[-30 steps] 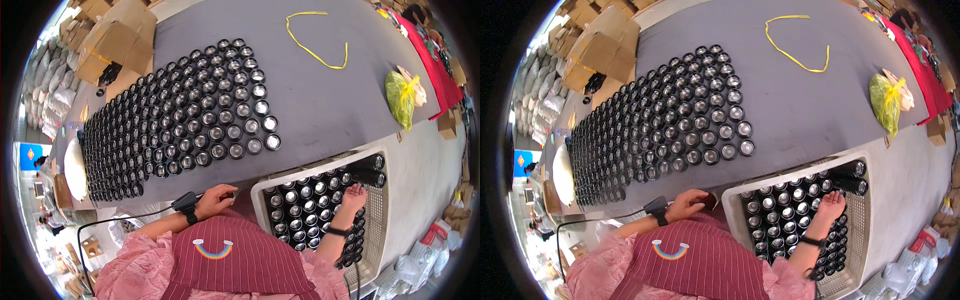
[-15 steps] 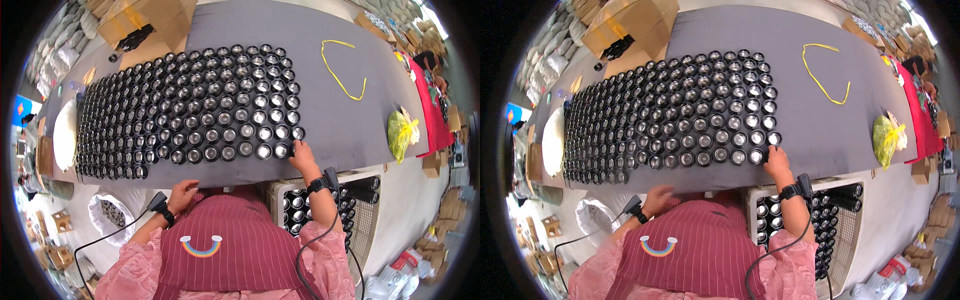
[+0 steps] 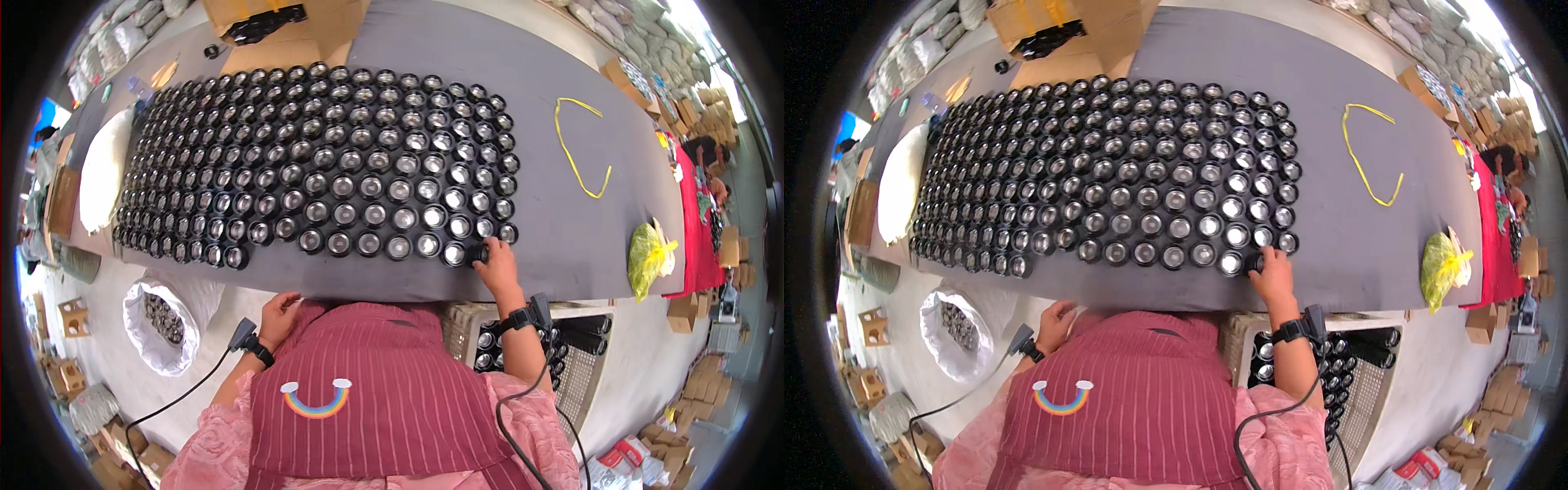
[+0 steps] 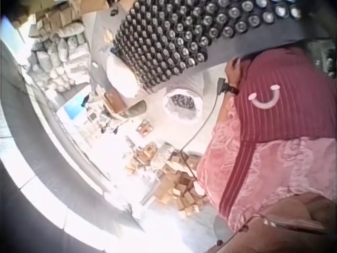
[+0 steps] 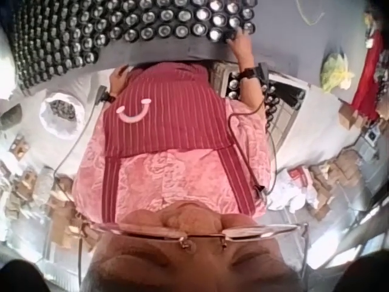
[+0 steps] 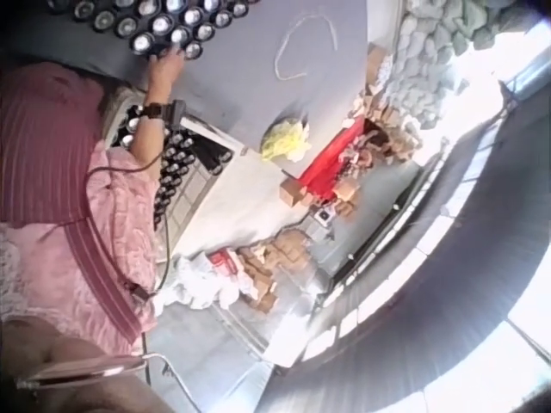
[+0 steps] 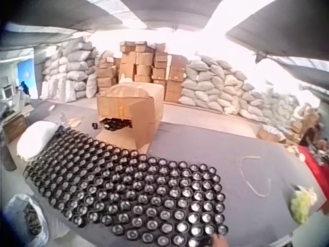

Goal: The recorder is sorting optical lenses on a table and placing them into a plastic crate.

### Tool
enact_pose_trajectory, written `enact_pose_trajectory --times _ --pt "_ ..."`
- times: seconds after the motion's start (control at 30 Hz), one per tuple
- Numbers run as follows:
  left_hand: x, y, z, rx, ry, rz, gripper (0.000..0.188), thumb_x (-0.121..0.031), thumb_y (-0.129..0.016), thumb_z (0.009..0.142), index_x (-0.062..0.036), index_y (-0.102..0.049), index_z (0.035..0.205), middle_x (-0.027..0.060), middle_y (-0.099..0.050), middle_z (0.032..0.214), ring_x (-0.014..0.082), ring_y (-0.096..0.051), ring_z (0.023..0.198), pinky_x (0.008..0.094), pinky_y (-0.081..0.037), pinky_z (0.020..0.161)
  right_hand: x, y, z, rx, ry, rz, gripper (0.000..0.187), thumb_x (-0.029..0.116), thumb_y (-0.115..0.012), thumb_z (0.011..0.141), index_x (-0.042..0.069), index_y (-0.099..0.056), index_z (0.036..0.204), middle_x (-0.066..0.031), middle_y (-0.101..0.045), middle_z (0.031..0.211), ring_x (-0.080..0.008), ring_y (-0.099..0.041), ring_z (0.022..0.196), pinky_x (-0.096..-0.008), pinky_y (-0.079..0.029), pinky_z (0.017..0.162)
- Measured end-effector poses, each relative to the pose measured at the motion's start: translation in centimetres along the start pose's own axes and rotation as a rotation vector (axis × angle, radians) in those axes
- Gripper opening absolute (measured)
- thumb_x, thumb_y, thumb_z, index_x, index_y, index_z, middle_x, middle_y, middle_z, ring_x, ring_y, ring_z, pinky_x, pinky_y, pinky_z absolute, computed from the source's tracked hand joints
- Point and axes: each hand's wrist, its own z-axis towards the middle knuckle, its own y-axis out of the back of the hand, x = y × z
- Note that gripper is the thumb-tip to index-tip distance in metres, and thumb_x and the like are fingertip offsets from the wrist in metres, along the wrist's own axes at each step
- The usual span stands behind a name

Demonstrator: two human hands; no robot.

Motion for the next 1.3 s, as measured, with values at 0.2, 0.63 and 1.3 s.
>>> enact_pose_trajectory --times 0.2,0.63,1.3 --pt "-1.0 1.0 1.6 -0.102 -0.129 0.235 0.03 -0.013 -0.066 0.087 -0.0014 -0.067 0.114 0.0148 -0.071 0.105 0.0253 -0.069 0.095 0.0341 -0.055 0.082 -1.2 -3.0 -0.1 0.03 -0.043 -0.158 0.07 0.006 -0.081 0.066 0.003 -0.045 0.126 -0.0256 -0.05 0.127 -0.0437 -0.05 0.119 -0.0472 -0.044 0.102" --pt "-1.1 8.7 10.9 -0.519 -0.314 0.664 0.043 -0.019 -0.078 0.072 -0.0094 -0.063 0.111 0.0112 -0.064 0.11 0.0322 -0.057 0.109 0.0459 -0.042 0.095 -1.6 -4.2 0.3 -0.065 -0.026 -0.119 0.07 -0.001 -0.077 0.06 0.007 -0.045 0.121 -0.0214 -0.051 0.118 -0.0447 -0.052 0.111 -0.0491 -0.046 0.095" --pt "-4.6 7.6 13.5 -0.291 -0.361 0.967 0.056 -0.022 -0.077 0.069 -0.0061 -0.057 0.119 0.0155 -0.062 0.114 0.0337 -0.051 0.117 0.0507 -0.033 0.103 3.9 -7.0 -1.0 -0.203 -0.033 0.06 0.085 0.009 -0.078 0.061 0.015 -0.046 0.14 -0.0219 -0.046 0.13 -0.04 -0.05 0.119 -0.0444 -0.045 0.101"
